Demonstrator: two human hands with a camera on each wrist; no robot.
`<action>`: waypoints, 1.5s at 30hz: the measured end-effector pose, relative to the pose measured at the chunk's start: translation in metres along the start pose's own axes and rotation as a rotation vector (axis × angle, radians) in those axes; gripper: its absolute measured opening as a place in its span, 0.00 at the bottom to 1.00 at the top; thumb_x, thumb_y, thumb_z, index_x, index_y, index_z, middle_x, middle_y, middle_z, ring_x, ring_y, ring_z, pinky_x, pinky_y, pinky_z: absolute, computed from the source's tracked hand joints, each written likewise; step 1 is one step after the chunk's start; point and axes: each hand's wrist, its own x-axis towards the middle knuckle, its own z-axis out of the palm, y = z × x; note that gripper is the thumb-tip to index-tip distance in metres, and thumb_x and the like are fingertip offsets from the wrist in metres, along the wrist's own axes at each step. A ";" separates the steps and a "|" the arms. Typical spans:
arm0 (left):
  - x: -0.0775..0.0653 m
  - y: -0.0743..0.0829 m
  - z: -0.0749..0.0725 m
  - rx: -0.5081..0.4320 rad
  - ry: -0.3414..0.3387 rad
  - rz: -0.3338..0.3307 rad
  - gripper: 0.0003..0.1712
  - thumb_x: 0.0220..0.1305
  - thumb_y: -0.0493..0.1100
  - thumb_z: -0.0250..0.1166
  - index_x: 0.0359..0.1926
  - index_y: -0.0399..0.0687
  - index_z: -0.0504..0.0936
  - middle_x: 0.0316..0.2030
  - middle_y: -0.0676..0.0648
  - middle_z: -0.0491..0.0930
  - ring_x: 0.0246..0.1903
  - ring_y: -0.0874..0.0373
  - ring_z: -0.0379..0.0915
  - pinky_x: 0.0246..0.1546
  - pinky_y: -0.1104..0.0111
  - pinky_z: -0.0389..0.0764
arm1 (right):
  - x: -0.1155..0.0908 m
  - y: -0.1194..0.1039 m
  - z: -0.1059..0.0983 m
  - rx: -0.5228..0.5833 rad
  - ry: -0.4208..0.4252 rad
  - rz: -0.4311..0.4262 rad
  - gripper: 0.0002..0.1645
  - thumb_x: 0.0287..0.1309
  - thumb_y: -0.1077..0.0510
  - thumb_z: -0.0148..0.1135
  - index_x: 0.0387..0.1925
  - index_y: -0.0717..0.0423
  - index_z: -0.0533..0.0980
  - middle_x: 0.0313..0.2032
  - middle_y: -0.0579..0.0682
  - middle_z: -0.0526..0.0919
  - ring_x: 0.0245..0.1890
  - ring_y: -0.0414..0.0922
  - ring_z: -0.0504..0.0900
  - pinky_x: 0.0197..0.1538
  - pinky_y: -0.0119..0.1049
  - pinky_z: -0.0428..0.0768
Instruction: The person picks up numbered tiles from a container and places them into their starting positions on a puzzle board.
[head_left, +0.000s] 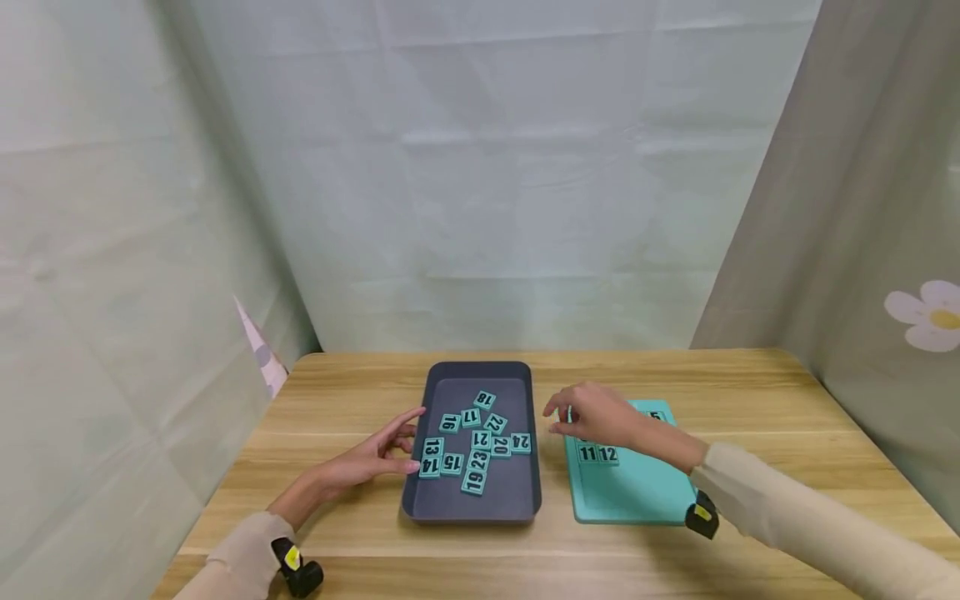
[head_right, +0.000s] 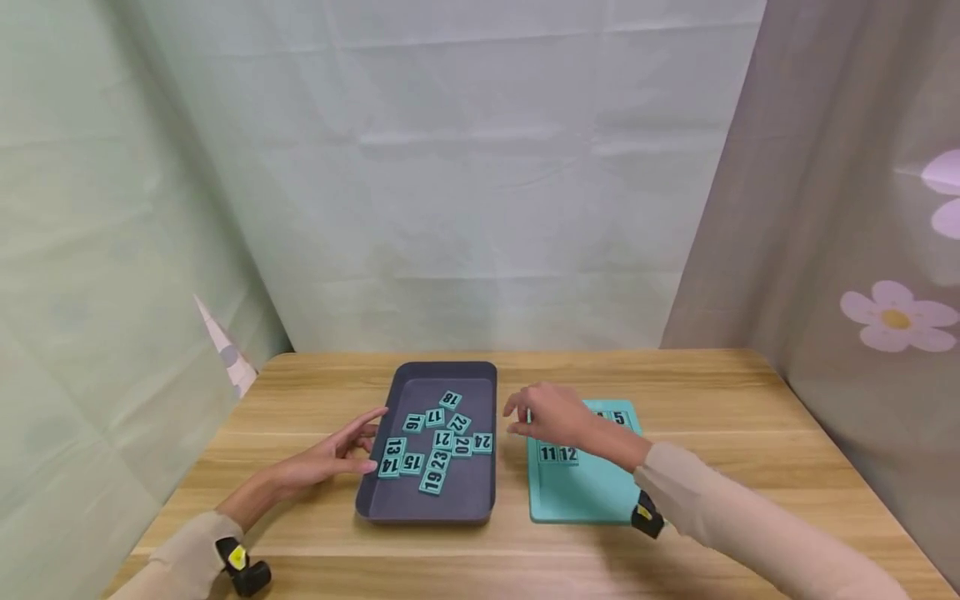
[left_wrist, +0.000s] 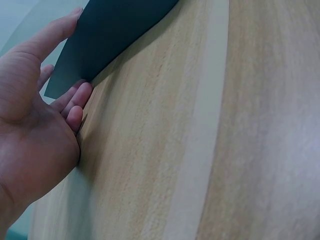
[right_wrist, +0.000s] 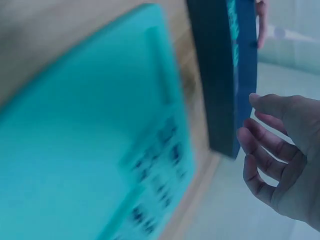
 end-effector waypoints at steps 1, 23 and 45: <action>0.000 0.000 0.000 -0.001 0.003 0.001 0.48 0.71 0.45 0.66 0.82 0.62 0.47 0.72 0.37 0.58 0.60 0.46 0.61 0.57 0.58 0.63 | 0.010 -0.005 0.001 0.003 -0.020 -0.017 0.11 0.60 0.56 0.73 0.44 0.55 0.87 0.28 0.43 0.87 0.26 0.32 0.80 0.30 0.26 0.76; 0.007 -0.002 0.007 -0.001 -0.023 0.013 0.47 0.72 0.44 0.64 0.82 0.63 0.46 0.72 0.37 0.56 0.62 0.46 0.59 0.58 0.58 0.64 | 0.123 -0.074 0.078 -0.113 -0.422 -0.189 0.24 0.72 0.54 0.61 0.67 0.43 0.76 0.24 0.40 0.82 0.19 0.31 0.73 0.28 0.22 0.68; 0.007 0.003 0.007 0.010 -0.019 0.018 0.47 0.73 0.44 0.63 0.82 0.63 0.46 0.72 0.37 0.56 0.62 0.47 0.59 0.59 0.58 0.63 | 0.121 -0.069 0.071 -0.217 -0.414 -0.167 0.22 0.67 0.50 0.67 0.61 0.41 0.80 0.21 0.36 0.78 0.21 0.31 0.72 0.29 0.24 0.68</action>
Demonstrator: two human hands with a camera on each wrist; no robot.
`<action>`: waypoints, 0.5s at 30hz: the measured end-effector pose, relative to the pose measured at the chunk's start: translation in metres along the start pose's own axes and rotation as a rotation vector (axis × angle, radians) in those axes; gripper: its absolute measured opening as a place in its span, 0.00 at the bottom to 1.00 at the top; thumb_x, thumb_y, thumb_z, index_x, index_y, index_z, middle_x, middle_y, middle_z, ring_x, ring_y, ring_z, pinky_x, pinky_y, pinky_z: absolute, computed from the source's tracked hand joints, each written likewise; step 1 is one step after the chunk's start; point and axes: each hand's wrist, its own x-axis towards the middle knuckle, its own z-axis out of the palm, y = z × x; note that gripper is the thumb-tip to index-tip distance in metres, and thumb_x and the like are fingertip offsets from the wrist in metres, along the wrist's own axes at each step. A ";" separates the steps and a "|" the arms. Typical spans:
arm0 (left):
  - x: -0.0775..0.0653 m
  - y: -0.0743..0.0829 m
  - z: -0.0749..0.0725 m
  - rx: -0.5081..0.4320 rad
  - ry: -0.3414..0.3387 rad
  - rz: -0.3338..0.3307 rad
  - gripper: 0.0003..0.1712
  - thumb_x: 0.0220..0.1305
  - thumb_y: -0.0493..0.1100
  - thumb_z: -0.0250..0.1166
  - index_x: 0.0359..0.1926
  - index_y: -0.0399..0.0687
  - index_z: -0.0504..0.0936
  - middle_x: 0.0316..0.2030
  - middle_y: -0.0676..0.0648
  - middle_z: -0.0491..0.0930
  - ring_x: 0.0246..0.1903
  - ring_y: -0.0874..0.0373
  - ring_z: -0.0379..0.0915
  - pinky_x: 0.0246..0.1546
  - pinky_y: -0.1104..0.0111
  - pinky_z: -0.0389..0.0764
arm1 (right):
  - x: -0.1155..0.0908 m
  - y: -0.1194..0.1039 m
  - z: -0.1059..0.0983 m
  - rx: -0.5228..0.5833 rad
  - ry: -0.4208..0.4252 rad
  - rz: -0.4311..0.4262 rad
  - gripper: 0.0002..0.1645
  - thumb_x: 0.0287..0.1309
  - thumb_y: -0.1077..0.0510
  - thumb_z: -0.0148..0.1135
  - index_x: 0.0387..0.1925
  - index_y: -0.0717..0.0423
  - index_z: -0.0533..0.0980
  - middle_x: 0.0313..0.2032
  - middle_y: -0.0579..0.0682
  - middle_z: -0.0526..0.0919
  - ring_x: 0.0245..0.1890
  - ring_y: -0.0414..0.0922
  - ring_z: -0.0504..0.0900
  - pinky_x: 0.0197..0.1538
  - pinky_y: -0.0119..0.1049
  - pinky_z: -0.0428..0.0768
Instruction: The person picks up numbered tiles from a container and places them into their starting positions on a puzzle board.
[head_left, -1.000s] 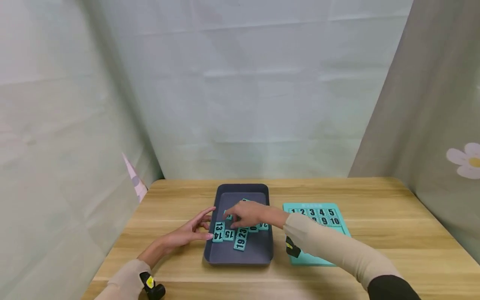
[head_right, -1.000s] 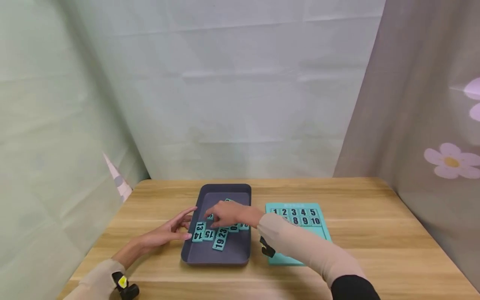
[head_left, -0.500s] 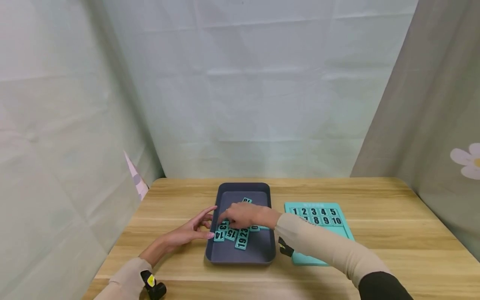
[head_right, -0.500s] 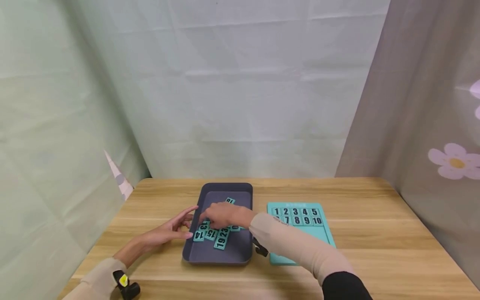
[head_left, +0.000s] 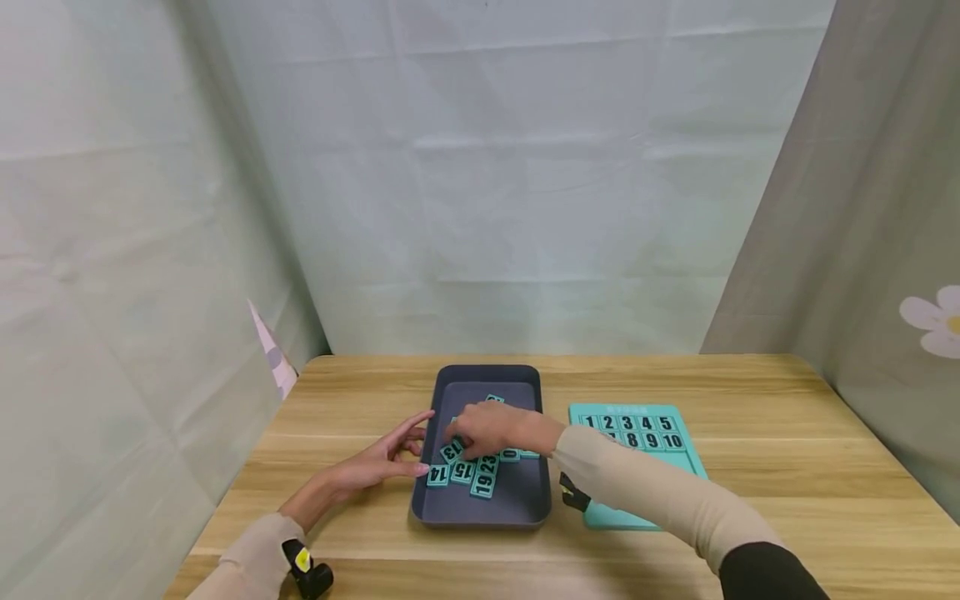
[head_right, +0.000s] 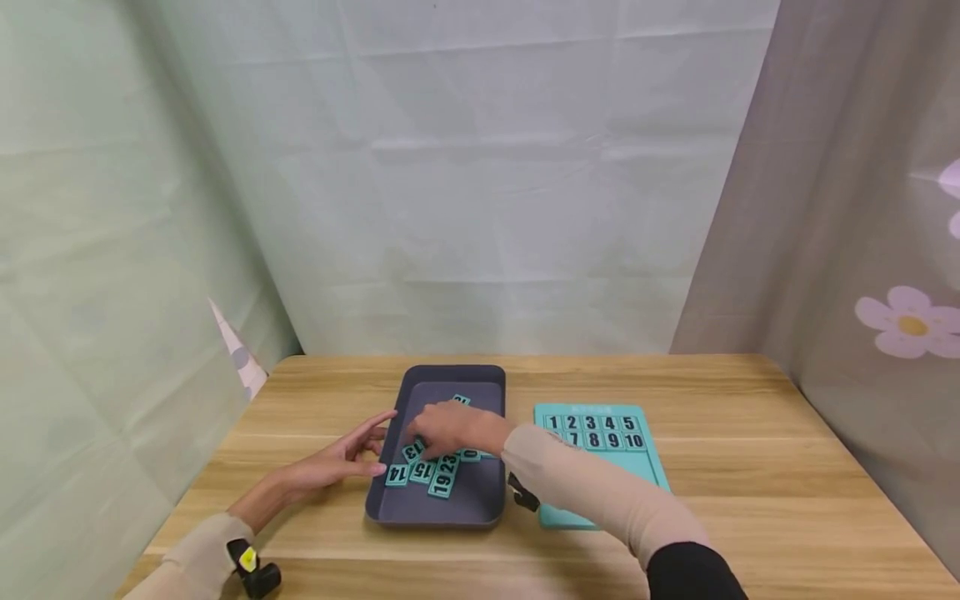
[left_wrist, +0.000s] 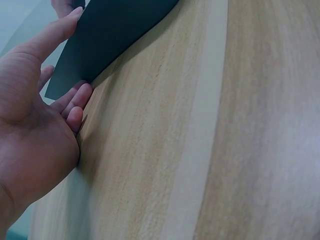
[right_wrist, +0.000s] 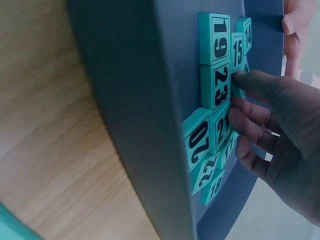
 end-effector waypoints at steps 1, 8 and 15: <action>0.000 0.000 0.000 -0.004 0.002 -0.005 0.46 0.73 0.43 0.63 0.82 0.64 0.47 0.72 0.38 0.56 0.62 0.47 0.59 0.60 0.58 0.62 | -0.002 0.000 0.000 0.005 0.002 -0.001 0.22 0.67 0.49 0.67 0.61 0.43 0.80 0.20 0.37 0.78 0.20 0.31 0.72 0.28 0.24 0.68; 0.001 -0.001 0.001 -0.009 0.011 0.000 0.47 0.72 0.43 0.64 0.82 0.62 0.47 0.71 0.37 0.56 0.61 0.47 0.60 0.59 0.58 0.62 | -0.019 0.003 -0.009 0.053 0.037 -0.013 0.24 0.66 0.46 0.68 0.60 0.48 0.81 0.16 0.38 0.75 0.17 0.31 0.70 0.27 0.24 0.66; 0.002 0.000 0.002 -0.008 0.021 -0.020 0.46 0.72 0.44 0.64 0.81 0.63 0.48 0.71 0.38 0.57 0.62 0.46 0.59 0.59 0.58 0.61 | -0.049 0.008 -0.015 0.092 0.104 -0.012 0.22 0.65 0.45 0.69 0.57 0.47 0.82 0.22 0.35 0.81 0.23 0.27 0.75 0.28 0.24 0.70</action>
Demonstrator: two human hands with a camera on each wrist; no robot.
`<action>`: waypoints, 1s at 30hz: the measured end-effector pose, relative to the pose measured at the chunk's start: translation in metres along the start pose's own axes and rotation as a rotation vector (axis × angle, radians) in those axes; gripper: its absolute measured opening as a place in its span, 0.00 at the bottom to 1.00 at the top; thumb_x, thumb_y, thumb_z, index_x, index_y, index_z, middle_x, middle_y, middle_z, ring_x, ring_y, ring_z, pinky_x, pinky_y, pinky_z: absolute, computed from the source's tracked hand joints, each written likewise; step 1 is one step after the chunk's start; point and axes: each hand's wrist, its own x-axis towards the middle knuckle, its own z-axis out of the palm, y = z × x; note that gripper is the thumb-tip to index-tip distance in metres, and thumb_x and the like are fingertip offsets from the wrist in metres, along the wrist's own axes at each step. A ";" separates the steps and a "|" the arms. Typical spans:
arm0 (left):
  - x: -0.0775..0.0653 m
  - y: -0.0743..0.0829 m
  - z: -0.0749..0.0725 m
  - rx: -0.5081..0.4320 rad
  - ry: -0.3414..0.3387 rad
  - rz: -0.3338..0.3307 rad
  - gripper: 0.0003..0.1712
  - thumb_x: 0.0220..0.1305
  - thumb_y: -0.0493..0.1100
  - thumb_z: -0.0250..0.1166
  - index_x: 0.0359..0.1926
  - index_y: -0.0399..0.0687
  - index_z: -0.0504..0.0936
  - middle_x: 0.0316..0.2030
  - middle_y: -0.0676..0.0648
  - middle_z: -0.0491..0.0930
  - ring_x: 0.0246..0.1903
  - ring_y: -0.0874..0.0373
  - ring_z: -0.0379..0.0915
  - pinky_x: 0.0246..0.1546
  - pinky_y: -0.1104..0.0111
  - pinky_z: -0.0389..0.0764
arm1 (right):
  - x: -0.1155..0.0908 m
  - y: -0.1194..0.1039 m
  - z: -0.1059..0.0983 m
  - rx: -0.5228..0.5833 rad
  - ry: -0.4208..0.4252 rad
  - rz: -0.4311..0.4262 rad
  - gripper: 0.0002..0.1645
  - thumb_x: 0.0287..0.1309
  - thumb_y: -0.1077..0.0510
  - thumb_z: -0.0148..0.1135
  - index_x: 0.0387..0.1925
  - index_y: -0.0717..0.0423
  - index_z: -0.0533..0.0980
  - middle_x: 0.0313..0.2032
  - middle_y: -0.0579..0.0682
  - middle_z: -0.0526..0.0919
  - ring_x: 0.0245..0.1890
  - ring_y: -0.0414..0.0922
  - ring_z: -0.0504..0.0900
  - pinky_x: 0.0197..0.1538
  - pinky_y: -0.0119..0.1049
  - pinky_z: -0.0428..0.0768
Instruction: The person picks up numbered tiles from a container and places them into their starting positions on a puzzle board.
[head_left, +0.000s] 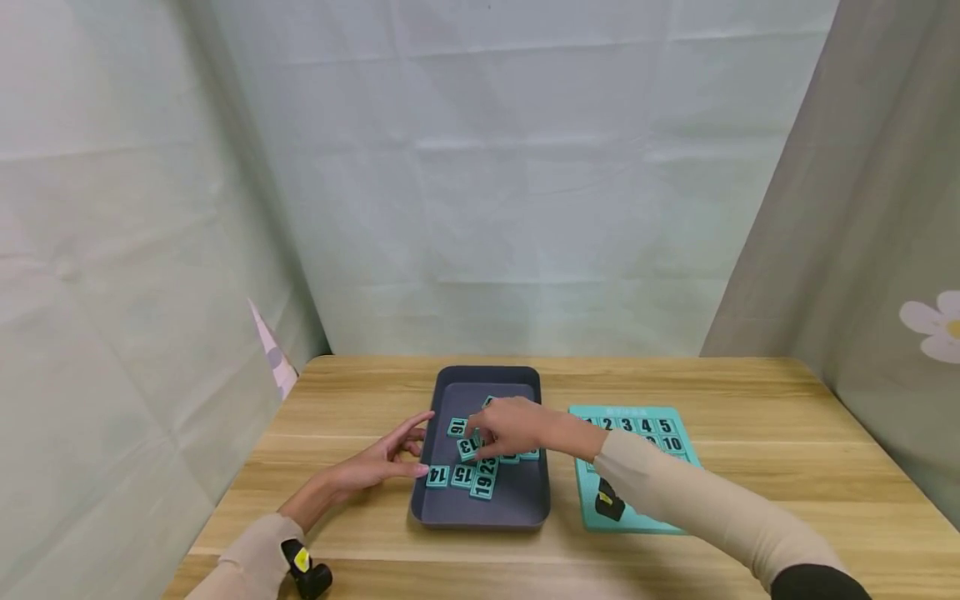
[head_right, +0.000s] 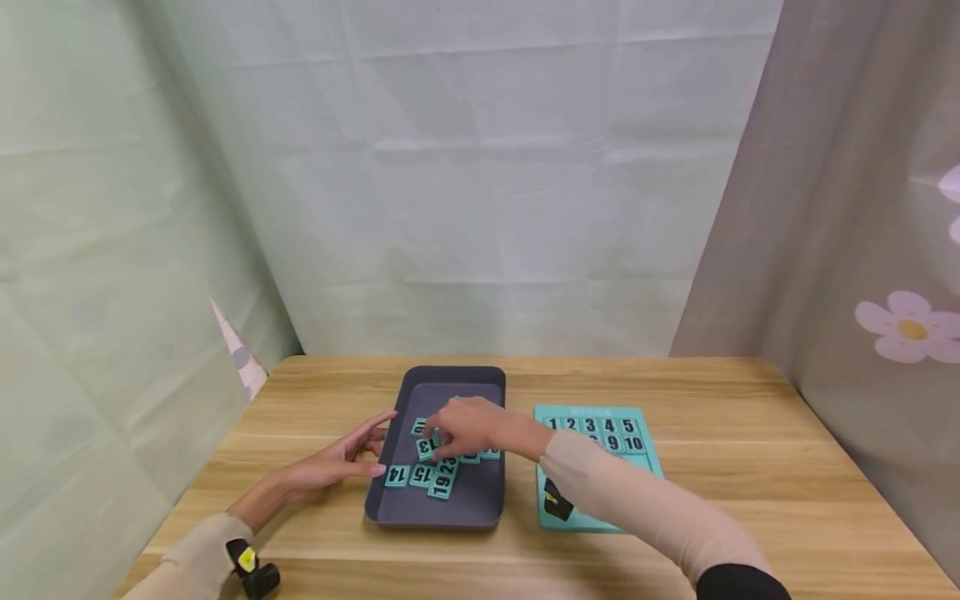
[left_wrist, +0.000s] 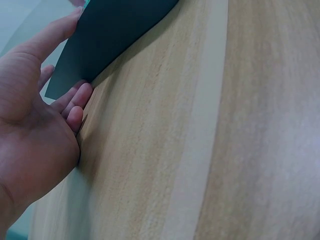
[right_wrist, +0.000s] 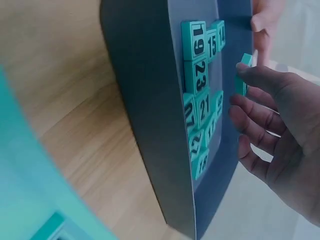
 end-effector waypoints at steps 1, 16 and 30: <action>0.000 0.000 0.000 -0.001 0.003 -0.005 0.46 0.72 0.44 0.65 0.81 0.64 0.48 0.71 0.38 0.57 0.62 0.46 0.59 0.59 0.58 0.61 | -0.006 0.001 -0.002 0.007 0.009 -0.005 0.22 0.65 0.46 0.69 0.56 0.48 0.82 0.22 0.36 0.82 0.24 0.28 0.76 0.28 0.24 0.71; 0.000 0.000 0.000 -0.003 0.022 -0.017 0.48 0.71 0.45 0.66 0.81 0.64 0.49 0.72 0.38 0.57 0.62 0.46 0.59 0.60 0.56 0.62 | -0.126 0.042 -0.016 0.035 0.107 0.078 0.18 0.61 0.49 0.73 0.49 0.53 0.84 0.24 0.34 0.81 0.23 0.26 0.72 0.33 0.25 0.75; -0.006 0.000 -0.004 0.000 0.025 -0.010 0.48 0.70 0.45 0.67 0.81 0.66 0.49 0.72 0.39 0.58 0.62 0.46 0.59 0.59 0.57 0.62 | -0.199 0.064 0.024 0.069 0.058 0.204 0.19 0.57 0.45 0.74 0.45 0.51 0.86 0.22 0.29 0.74 0.23 0.26 0.66 0.28 0.26 0.68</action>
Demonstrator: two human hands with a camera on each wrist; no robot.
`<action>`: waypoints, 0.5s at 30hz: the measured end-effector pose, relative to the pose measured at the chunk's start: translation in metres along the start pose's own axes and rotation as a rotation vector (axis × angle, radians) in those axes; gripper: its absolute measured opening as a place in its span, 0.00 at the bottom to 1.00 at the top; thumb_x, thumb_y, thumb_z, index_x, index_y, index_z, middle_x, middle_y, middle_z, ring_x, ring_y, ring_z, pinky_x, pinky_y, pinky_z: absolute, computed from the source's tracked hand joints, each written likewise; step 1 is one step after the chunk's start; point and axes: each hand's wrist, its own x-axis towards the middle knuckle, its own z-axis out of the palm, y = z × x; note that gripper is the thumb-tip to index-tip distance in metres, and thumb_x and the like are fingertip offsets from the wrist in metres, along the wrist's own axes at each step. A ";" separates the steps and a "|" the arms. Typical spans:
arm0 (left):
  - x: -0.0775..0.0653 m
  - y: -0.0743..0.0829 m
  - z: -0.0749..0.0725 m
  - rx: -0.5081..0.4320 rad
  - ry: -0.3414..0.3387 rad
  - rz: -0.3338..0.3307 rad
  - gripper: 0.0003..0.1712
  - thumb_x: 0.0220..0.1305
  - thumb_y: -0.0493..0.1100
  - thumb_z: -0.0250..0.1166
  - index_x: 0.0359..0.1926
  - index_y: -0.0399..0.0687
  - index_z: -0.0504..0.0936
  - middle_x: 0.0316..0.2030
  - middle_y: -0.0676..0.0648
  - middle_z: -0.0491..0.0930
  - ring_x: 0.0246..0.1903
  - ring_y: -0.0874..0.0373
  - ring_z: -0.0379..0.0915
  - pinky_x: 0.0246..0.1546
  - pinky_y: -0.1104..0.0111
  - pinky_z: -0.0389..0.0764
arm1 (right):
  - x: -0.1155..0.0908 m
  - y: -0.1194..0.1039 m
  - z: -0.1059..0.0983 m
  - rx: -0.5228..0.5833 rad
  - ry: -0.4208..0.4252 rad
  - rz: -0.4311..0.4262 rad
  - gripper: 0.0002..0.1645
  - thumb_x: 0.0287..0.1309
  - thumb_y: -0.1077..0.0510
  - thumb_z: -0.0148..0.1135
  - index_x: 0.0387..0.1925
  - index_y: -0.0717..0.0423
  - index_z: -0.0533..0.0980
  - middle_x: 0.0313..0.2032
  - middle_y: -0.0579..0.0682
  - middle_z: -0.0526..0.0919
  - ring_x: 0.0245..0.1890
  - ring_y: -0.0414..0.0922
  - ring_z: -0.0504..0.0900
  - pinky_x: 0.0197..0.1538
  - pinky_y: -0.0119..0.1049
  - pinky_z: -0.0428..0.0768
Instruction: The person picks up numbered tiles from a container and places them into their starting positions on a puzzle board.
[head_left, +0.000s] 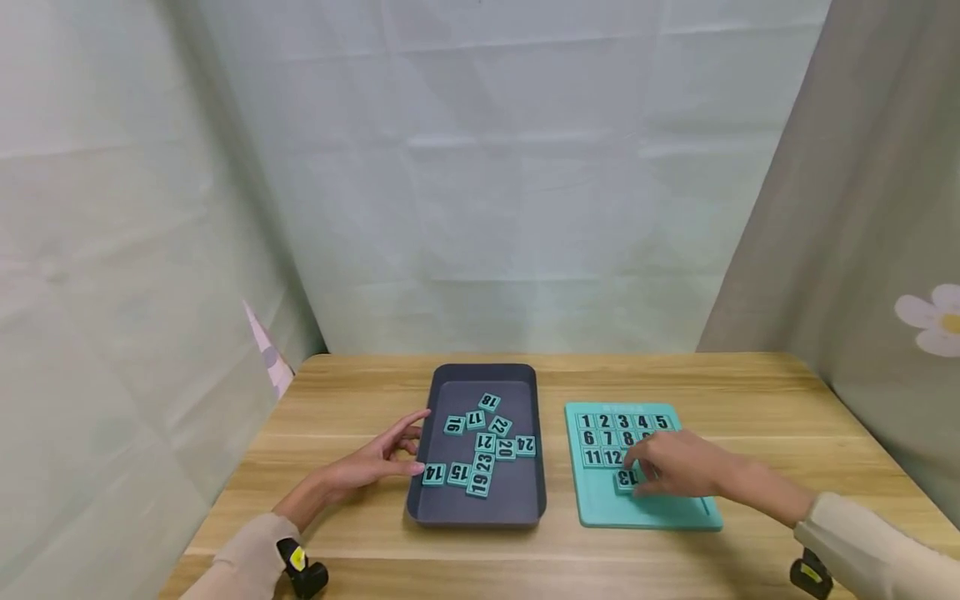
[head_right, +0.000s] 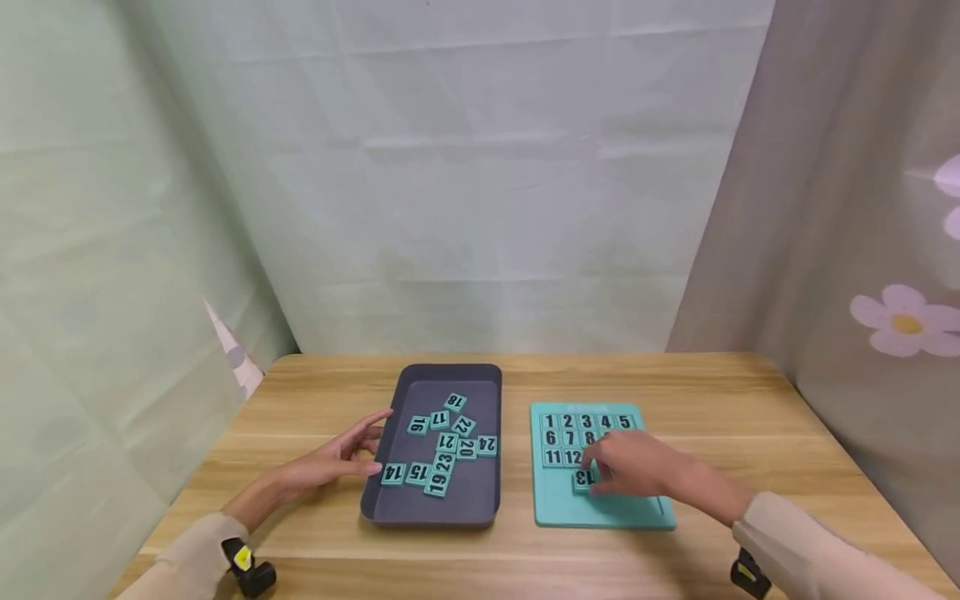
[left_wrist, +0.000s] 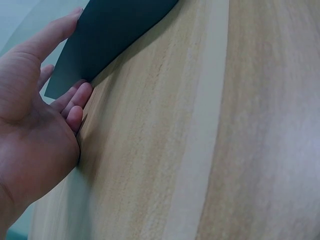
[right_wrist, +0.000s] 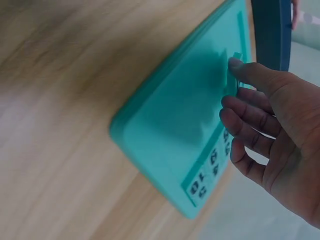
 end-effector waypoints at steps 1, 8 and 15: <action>0.001 0.000 0.000 0.001 -0.001 0.001 0.48 0.70 0.45 0.67 0.81 0.66 0.49 0.71 0.39 0.58 0.62 0.46 0.59 0.59 0.57 0.63 | -0.002 0.001 0.001 0.006 -0.007 0.011 0.20 0.57 0.45 0.74 0.45 0.51 0.86 0.22 0.29 0.74 0.23 0.26 0.66 0.28 0.26 0.67; 0.002 -0.002 -0.001 0.003 -0.006 0.002 0.48 0.70 0.46 0.66 0.81 0.66 0.49 0.72 0.39 0.58 0.62 0.46 0.59 0.59 0.57 0.63 | -0.008 0.009 0.009 0.009 0.001 0.033 0.19 0.55 0.44 0.75 0.43 0.49 0.85 0.20 0.30 0.71 0.24 0.27 0.65 0.29 0.27 0.66; 0.002 0.000 0.000 0.003 0.001 -0.012 0.48 0.70 0.46 0.67 0.81 0.66 0.49 0.72 0.38 0.57 0.63 0.46 0.59 0.59 0.57 0.63 | -0.012 0.019 0.007 0.039 -0.002 0.051 0.23 0.52 0.41 0.77 0.46 0.48 0.84 0.22 0.31 0.72 0.23 0.27 0.65 0.28 0.26 0.66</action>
